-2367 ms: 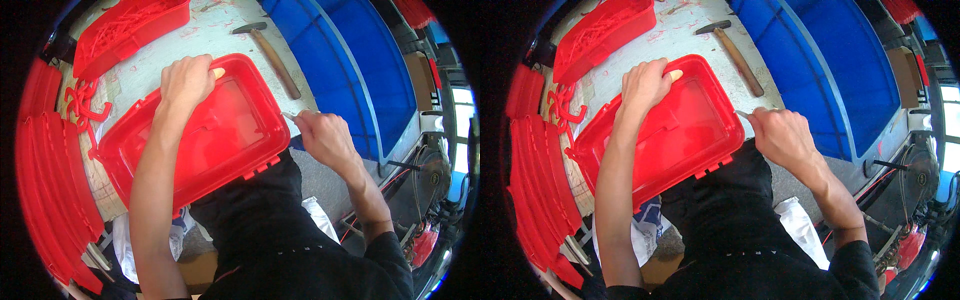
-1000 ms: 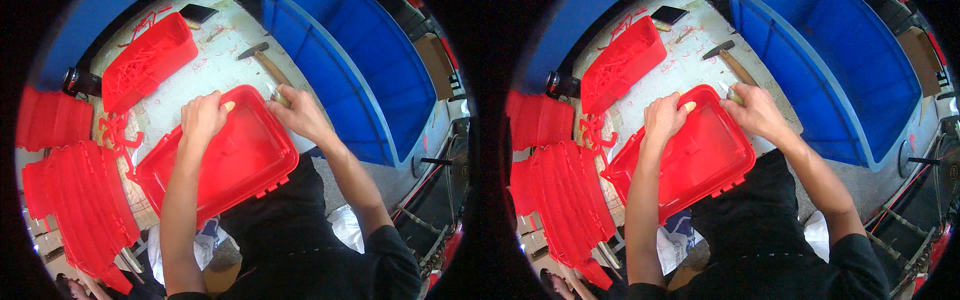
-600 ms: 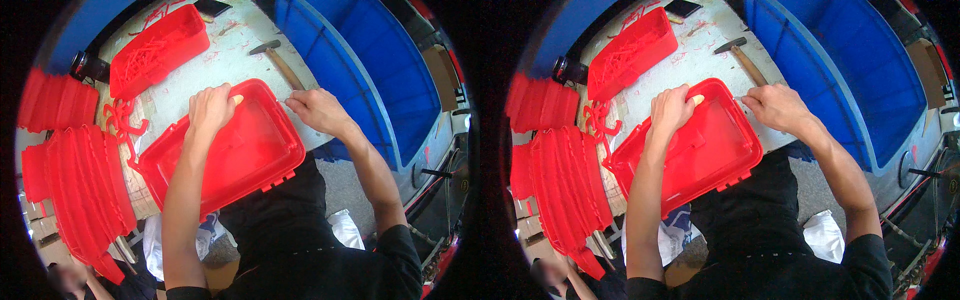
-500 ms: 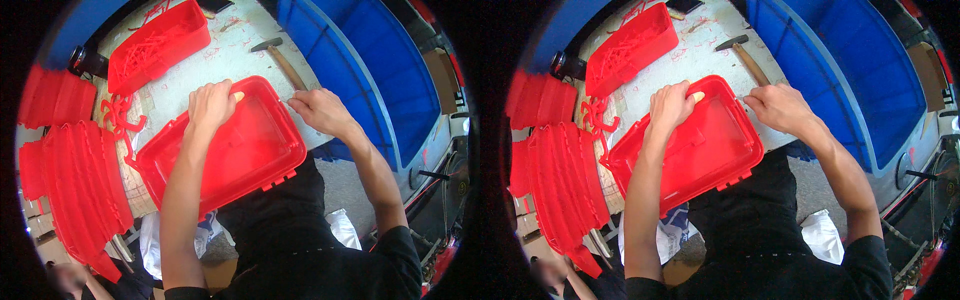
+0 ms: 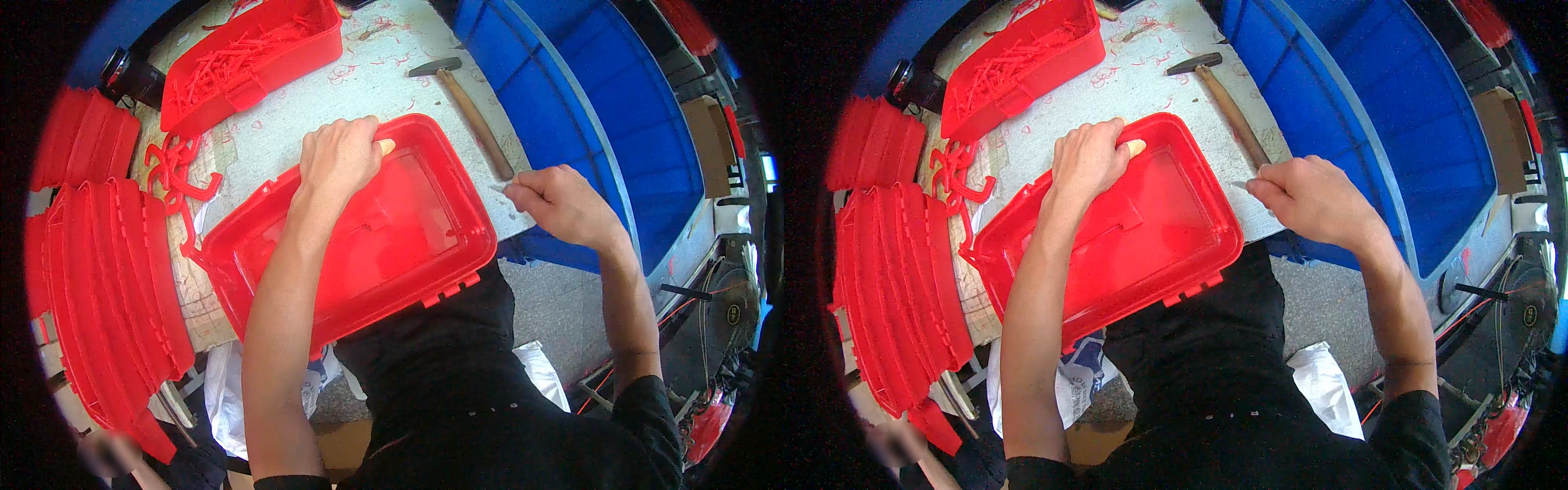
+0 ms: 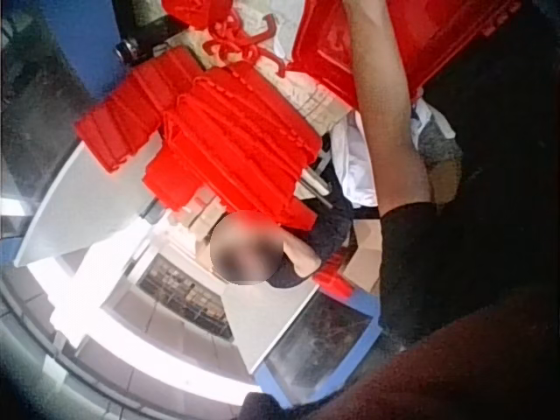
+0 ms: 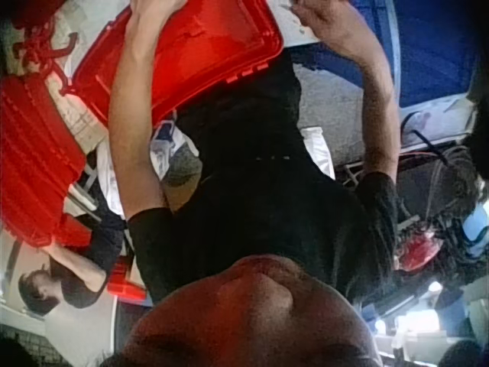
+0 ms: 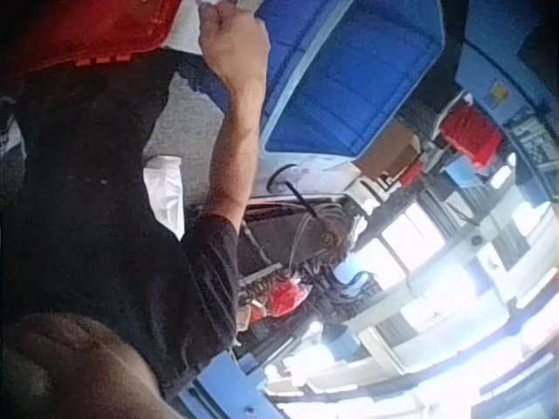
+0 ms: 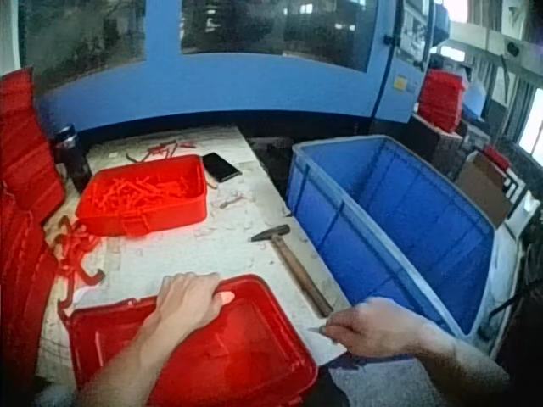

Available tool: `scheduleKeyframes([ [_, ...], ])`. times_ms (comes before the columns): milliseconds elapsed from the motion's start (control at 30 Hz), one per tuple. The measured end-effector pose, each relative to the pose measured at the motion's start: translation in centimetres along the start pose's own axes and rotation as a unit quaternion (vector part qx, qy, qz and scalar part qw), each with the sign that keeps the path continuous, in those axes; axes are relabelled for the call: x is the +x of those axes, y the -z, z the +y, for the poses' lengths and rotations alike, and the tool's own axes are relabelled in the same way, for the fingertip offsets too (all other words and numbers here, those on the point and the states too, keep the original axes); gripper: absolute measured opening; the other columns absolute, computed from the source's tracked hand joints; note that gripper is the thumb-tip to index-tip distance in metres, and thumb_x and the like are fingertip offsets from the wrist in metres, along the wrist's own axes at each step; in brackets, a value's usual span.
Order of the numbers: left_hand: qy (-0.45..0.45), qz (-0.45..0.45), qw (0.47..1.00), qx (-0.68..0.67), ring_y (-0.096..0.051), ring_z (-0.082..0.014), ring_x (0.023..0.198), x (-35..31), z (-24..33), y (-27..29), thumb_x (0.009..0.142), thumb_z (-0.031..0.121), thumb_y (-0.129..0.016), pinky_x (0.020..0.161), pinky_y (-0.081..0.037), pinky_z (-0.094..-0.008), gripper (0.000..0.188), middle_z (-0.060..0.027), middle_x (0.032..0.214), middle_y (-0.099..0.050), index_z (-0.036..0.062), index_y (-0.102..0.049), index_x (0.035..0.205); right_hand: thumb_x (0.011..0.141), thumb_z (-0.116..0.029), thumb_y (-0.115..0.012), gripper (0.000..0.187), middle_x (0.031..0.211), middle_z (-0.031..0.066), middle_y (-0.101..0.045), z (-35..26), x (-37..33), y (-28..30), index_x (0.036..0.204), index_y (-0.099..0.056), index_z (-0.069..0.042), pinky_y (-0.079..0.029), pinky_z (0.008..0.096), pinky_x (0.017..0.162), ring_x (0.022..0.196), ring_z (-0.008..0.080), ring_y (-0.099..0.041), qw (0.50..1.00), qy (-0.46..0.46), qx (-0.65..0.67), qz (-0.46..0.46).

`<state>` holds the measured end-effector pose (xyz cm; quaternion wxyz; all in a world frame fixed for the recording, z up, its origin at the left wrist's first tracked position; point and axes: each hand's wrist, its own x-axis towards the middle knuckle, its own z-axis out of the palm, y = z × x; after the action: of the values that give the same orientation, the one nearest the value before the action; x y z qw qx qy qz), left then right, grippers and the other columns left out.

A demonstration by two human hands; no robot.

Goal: The person repeatedly trims excess plastic flash from red plastic containers using a small knife. They rotate each container to access different edges, remove small plastic pieces, and place the finished containers aside.

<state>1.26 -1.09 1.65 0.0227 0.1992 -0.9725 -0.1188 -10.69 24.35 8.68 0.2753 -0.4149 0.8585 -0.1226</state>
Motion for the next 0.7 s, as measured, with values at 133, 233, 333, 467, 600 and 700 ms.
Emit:
scheduleKeyframes([
  [133,0.011,-0.02,1.0,0.011,-0.069,-0.0421,0.081,0.2,-0.1,0.1,0.092,0.041,-0.068,0.069,-0.053,-0.0531,0.038,-0.0235,0.081,-0.07,0.0042,-0.07,0.1,0.099,-0.027,-0.058,0.029,0.079,0.0188,-0.07,-0.6,1.4,-2.1,0.093,-0.074,-0.004,-0.055,0.0431,0.067,0.074,0.0347,-0.07,0.996,0.017,0.013,0.088],
  [233,0.013,-0.029,0.999,0.019,-0.069,-0.0423,0.081,0.2,0.0,0.2,0.092,0.042,-0.068,0.07,-0.053,-0.0527,0.039,-0.0237,0.082,-0.07,0.0045,-0.07,0.101,0.1,-0.028,-0.056,0.028,0.079,0.0175,-0.071,-0.7,2.5,-3.5,0.096,-0.074,-0.006,-0.056,0.0449,0.067,0.073,0.035,-0.07,0.99,0.02,-0.065,0.121],
  [333,0.012,-0.025,0.999,0.015,-0.069,-0.0427,0.081,0.2,0.0,0.2,0.091,0.042,-0.068,0.069,-0.053,-0.0527,0.039,-0.0237,0.082,-0.07,0.0044,-0.07,0.1,0.1,-0.028,-0.056,0.029,0.079,0.0164,-0.072,-0.8,3.1,-3.5,0.095,-0.075,-0.007,-0.057,0.0453,0.066,0.074,0.0342,-0.071,0.987,0.012,-0.113,0.109],
  [467,0.011,-0.022,1.0,-0.001,-0.068,-0.0436,0.081,0.2,-0.3,-0.2,0.091,0.042,-0.069,0.069,-0.052,-0.0537,0.039,-0.0232,0.081,-0.07,0.0034,-0.068,0.094,0.1,-0.026,-0.058,0.025,0.079,0.0156,-0.071,-1.8,2.1,-2.2,0.095,-0.074,-0.007,-0.052,0.0397,0.06,0.069,0.0298,-0.069,0.981,0.015,-0.175,0.082],
  [600,0.009,-0.01,1.0,-0.007,-0.067,-0.0441,0.08,0.1,-0.3,-0.2,0.091,0.041,-0.069,0.069,-0.051,-0.0544,0.039,-0.0227,0.08,-0.069,0.0026,-0.066,0.089,0.1,-0.026,-0.058,0.026,0.077,0.0153,-0.07,-2.2,-0.8,0.2,0.091,-0.073,-0.007,-0.052,0.0412,0.061,0.069,0.0307,-0.069,0.98,0.017,-0.191,0.057],
  [700,0.009,-0.013,1.0,-0.002,-0.067,-0.044,0.081,0.1,-0.1,0.1,0.091,0.041,-0.069,0.069,-0.051,-0.0542,0.038,-0.0233,0.08,-0.069,0.0025,-0.066,0.089,0.098,-0.027,-0.061,0.024,0.081,0.0157,-0.072,-1.8,-0.6,0.5,0.1,-0.073,-0.007,-0.054,0.0412,0.064,0.071,0.0299,-0.07,0.987,-0.019,-0.134,0.085],
])
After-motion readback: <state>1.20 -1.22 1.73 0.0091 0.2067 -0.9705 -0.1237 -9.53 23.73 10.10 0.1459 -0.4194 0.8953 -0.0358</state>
